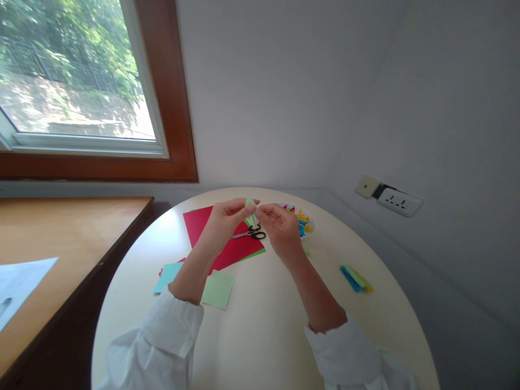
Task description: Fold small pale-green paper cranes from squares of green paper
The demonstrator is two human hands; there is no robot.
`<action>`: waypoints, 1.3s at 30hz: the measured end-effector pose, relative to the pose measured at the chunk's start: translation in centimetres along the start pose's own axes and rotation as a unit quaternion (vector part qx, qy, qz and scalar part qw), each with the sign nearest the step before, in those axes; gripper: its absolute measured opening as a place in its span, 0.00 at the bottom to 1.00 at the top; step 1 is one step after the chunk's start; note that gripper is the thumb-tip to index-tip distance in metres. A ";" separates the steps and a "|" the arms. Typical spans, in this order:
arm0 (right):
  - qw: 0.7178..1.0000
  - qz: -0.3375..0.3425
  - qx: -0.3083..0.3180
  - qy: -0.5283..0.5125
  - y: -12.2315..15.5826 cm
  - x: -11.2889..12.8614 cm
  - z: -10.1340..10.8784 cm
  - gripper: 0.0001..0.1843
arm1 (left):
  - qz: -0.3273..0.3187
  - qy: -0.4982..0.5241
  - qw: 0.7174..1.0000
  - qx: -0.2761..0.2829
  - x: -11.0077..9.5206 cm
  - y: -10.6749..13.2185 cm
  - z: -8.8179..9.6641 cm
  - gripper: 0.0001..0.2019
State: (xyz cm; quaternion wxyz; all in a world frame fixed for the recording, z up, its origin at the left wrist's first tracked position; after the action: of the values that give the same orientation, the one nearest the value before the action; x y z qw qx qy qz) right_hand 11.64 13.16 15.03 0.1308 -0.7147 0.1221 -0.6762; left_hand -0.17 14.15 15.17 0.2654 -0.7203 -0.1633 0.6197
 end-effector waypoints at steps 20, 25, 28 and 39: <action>0.998 -0.016 -0.051 -0.033 -0.2 -0.1 1.3 0.13 | -0.052 -0.123 0.991 -0.001 -2.0 0.0 0.2 0.09; 0.998 -0.011 -0.062 0.006 -0.3 -0.1 1.4 0.13 | -0.068 -0.127 0.990 -0.008 -1.9 -0.1 0.2 0.09; 0.997 0.004 -0.075 0.001 -0.3 0.1 1.5 0.13 | -0.066 -0.123 0.990 -0.025 -1.9 -0.2 0.1 0.09; 0.997 0.025 -0.076 -0.004 -2.2 0.4 1.5 0.13 | -0.114 -0.162 0.979 -0.041 -3.0 -2.1 0.6 0.03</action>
State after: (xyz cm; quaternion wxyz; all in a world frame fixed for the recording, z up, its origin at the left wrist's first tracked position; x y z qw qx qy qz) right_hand 13.20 15.11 16.06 0.0934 -0.7220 0.1904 -0.6586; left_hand -1.11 14.24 18.78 0.2749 -0.5975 -0.3107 0.6862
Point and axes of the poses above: each hand's wrist, its own y-axis away from the middle knuckle, its own z-axis out of the back of the hand, x = y × z, the point moved 10 cm from there along -y, towards the middle knuckle, and after that the axes turned 11 degrees about -z, right-handed, at the moved point
